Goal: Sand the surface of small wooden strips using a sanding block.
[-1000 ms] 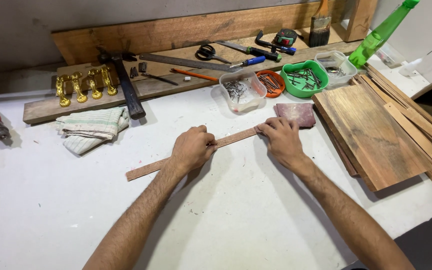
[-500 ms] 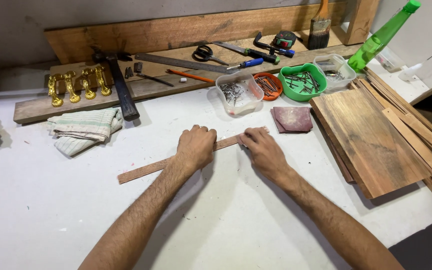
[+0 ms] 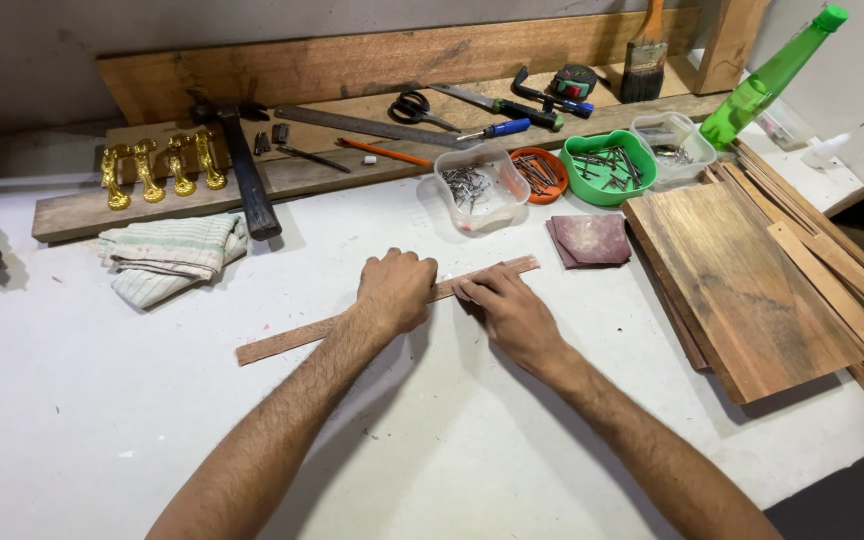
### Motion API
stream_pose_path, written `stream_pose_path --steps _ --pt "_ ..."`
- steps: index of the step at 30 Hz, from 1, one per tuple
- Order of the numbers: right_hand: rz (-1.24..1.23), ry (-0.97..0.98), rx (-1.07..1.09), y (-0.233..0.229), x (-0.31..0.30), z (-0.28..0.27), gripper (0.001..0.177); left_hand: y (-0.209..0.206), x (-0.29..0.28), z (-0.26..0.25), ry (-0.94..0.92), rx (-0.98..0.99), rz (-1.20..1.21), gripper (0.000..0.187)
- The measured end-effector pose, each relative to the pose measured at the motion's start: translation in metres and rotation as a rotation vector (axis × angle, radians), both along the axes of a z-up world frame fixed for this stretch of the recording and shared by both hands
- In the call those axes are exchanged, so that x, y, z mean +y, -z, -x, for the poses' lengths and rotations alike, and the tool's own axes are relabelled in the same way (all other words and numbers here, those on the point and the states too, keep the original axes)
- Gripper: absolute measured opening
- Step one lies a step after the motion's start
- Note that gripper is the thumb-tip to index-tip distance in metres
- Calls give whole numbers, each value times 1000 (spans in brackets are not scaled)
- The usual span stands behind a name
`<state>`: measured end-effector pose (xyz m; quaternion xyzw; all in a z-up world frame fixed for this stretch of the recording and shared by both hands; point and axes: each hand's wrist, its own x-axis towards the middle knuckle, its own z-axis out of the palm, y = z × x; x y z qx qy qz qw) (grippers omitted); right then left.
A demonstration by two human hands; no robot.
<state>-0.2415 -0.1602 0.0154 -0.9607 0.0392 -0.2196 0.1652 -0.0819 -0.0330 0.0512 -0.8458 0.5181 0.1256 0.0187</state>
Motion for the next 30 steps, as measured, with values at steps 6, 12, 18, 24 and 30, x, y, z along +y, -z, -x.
stream_pose_path --steps 6,12,18,24,30 --pt "201 134 41 16 -56 26 24 10 5 -6 -37 104 48 13" --pt "133 219 23 33 -33 9 23 12 6 -6 -39 107 88 15" --pt "-30 27 -11 -2 14 -4 28 -2 0 -4 -56 133 12 17" --pt "183 165 -29 23 -47 16 27 -9 -10 2 -40 90 -138 29" --pt "174 298 30 32 -43 13 29 1 -12 -2 -18 96 -82 34"
